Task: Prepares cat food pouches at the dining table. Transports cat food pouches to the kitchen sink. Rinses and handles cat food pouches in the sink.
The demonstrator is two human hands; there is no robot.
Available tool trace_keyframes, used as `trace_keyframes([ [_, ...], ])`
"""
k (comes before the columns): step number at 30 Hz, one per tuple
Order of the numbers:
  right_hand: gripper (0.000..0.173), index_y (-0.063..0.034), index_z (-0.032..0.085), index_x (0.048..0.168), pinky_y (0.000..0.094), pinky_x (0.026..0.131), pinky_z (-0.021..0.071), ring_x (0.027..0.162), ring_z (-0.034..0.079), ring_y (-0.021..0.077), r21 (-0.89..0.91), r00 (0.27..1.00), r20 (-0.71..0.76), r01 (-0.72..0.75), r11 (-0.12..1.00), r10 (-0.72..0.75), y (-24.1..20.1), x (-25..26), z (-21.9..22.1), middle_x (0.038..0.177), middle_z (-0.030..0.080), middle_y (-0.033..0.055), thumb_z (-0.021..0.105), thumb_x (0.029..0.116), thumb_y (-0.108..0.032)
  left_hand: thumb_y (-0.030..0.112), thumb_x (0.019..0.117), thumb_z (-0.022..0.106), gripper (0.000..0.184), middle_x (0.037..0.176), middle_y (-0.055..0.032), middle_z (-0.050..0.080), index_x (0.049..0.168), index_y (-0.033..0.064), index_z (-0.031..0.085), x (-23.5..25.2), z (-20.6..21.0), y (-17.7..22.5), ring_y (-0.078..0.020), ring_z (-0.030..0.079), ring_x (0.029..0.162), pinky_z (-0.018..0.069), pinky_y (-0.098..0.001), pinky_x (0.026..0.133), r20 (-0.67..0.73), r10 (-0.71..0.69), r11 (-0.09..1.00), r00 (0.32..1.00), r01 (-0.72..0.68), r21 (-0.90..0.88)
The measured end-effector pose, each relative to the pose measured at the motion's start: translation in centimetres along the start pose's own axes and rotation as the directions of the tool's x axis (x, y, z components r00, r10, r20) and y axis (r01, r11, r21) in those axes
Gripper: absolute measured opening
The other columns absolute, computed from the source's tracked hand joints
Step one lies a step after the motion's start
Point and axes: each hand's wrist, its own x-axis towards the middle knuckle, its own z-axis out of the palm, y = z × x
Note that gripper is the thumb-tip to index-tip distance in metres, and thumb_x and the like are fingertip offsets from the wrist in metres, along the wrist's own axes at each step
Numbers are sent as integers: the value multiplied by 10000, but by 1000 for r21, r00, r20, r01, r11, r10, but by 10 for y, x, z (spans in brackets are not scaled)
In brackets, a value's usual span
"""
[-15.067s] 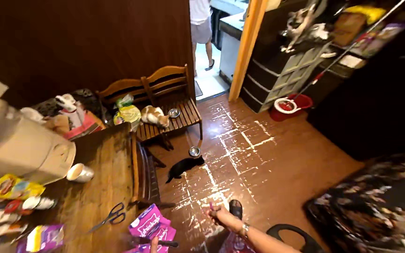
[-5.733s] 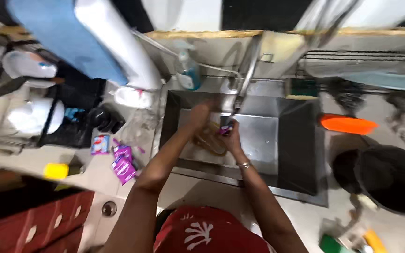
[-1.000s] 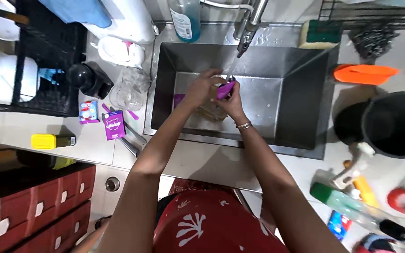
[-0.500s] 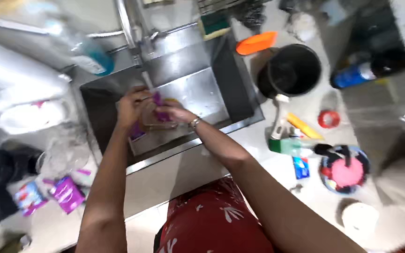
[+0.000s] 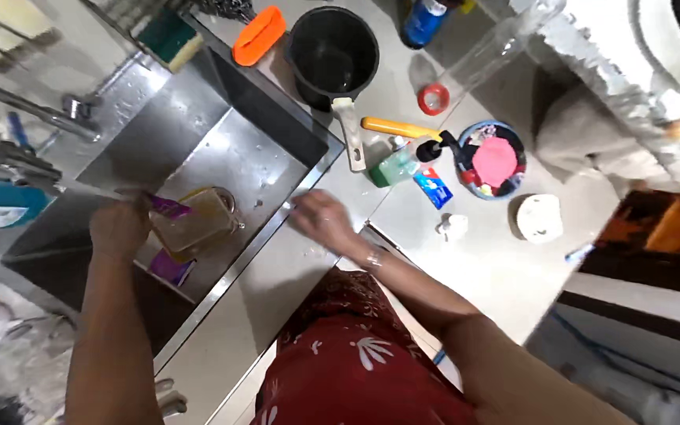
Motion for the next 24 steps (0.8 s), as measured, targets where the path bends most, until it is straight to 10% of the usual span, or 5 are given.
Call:
trace_keyframes([
  [4,429,-37,602,1398,700,1041,402,1309,505,534,-414,883,-243,-469,781,401,121,-135,-95,1434,528,309,558,1029,-251,123,1088,457,361,1322,-447,509,1321,-142,532,-9,-9,15,-638,488,1251,377,-768,1001,10,-75,994,997,76,-73],
  [9,402,10,630,1374,470,1166,403,1355,543,412,-322,807,-370,-577,751,461,170,-172,-94,1433,571,276,438,1058,-148,162,1067,467,388,1378,-357,534,1367,-76,530,1,5,-6,-523,505,1316,390,-642,1094,-45,-81,987,996,74,-140],
  [16,220,138,675,1064,352,966,562,1095,676,286,282,987,-103,146,948,-121,-57,-117,47,1182,656,276,675,937,-42,137,1074,432,345,1318,-342,564,1217,-139,579,-4,19,-20,-485,518,1293,384,-573,1112,-150,15,955,989,-59,-292],
  [21,171,24,746,1058,445,952,582,1155,698,330,501,523,352,595,629,-776,-106,-148,167,1269,696,197,639,925,16,104,1066,431,306,1271,-317,591,1213,-128,566,-19,30,-18,-452,548,1259,410,-538,1092,-160,8,949,987,-58,-311],
  [24,209,9,759,1066,458,1013,548,1191,675,329,448,567,316,618,646,-761,-76,-112,158,1281,694,177,604,931,49,92,1054,436,288,1221,-304,624,1172,-119,592,-27,33,-29,-461,568,1230,426,-548,1066,-252,83,952,964,-152,-266],
])
